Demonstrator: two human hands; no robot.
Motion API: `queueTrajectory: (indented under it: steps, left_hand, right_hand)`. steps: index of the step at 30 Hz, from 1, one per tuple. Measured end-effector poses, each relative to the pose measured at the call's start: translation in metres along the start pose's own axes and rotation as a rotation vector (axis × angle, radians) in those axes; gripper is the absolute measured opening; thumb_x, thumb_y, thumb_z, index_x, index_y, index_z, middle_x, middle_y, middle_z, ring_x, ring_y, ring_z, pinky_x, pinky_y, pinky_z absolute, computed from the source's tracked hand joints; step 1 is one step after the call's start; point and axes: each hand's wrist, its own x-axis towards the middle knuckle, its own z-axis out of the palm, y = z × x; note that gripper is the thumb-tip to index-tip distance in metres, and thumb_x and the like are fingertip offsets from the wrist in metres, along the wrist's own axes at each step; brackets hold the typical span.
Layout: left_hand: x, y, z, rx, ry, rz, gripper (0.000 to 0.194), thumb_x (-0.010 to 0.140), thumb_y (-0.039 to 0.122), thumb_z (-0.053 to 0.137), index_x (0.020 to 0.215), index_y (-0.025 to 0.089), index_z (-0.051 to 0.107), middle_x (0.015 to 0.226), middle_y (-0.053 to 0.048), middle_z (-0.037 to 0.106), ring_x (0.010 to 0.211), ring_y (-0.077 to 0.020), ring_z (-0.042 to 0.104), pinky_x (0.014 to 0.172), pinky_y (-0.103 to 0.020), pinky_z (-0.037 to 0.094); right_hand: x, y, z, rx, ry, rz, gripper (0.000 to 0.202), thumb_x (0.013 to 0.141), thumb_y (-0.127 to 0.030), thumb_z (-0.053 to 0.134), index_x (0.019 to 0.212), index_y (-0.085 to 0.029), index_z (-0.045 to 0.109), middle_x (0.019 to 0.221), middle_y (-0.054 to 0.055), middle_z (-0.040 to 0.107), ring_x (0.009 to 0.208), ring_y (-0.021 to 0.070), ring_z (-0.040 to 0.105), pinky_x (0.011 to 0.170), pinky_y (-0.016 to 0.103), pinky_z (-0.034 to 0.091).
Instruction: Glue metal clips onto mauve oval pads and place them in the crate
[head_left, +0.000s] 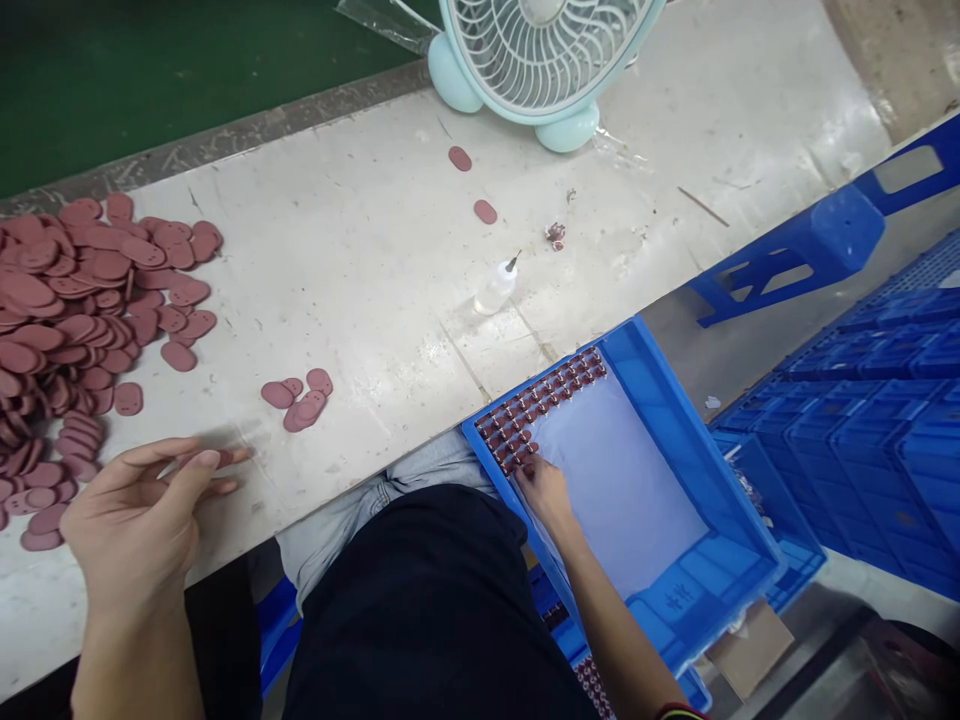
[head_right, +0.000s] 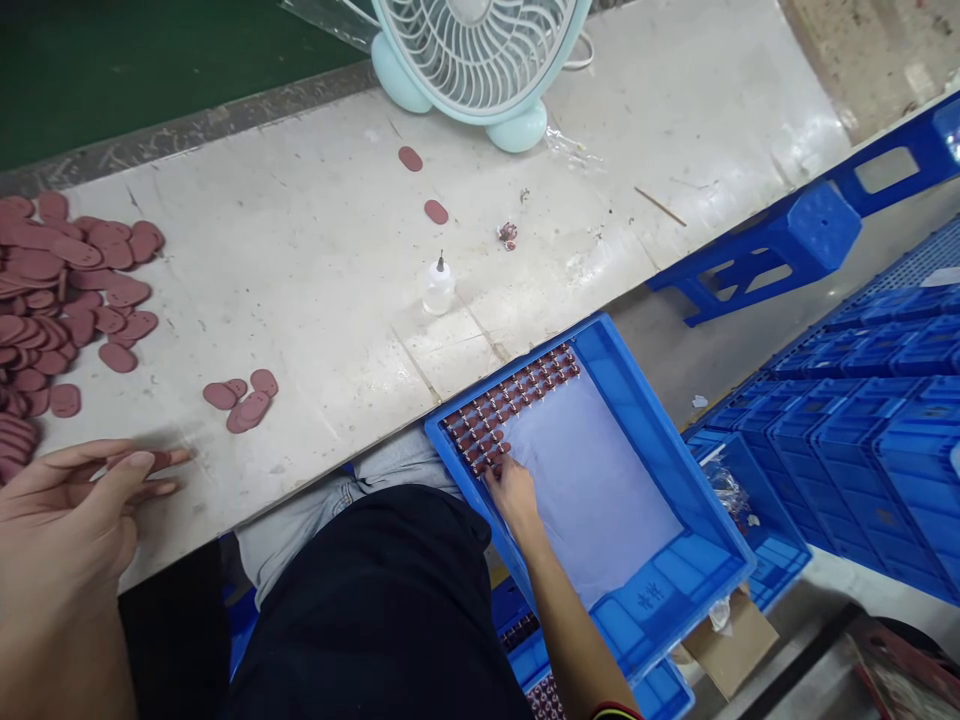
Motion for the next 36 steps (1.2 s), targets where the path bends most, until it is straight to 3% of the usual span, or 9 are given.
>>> queueTrajectory:
  steps: [15,23,36]
  left_hand:
    - [0.0,-0.002,-0.001,0.002,-0.004,0.007,0.026,0.07,0.019,0.085,0.088,0.01,0.069,0.07,-0.001,0.069,0.068,-0.0183,0.075,0.051,-0.02,0.059]
    - [-0.001,0.001,0.001,0.051,0.013,0.005,0.025,0.069,0.02,0.085,0.087,0.011,0.07,0.071,-0.001,0.07,0.068,-0.0179,0.075,0.052,-0.02,0.06]
    - [-0.003,0.009,0.004,0.071,0.042,-0.04,0.023,0.067,0.018,0.084,0.084,0.013,0.069,0.069,0.0,0.069,0.066,-0.0186,0.074,0.049,-0.021,0.059]
  right_hand:
    - [-0.008,-0.004,-0.006,0.011,0.057,-0.008,0.033,0.099,-0.042,0.055,0.118,-0.015,0.062,0.101,0.005,0.068,0.09,0.0181,0.067,0.084,0.039,0.056]
    - [-0.013,-0.007,-0.013,0.045,-0.149,-0.178,0.027,0.098,-0.037,0.059,0.114,-0.016,0.064,0.107,0.006,0.069,0.091,0.017,0.068,0.083,0.037,0.058]
    - [-0.012,-0.014,-0.013,0.069,-0.164,-0.196,0.03,0.097,-0.036,0.06,0.119,-0.016,0.063,0.118,0.008,0.066,0.102,0.0206,0.066,0.09,0.042,0.057]
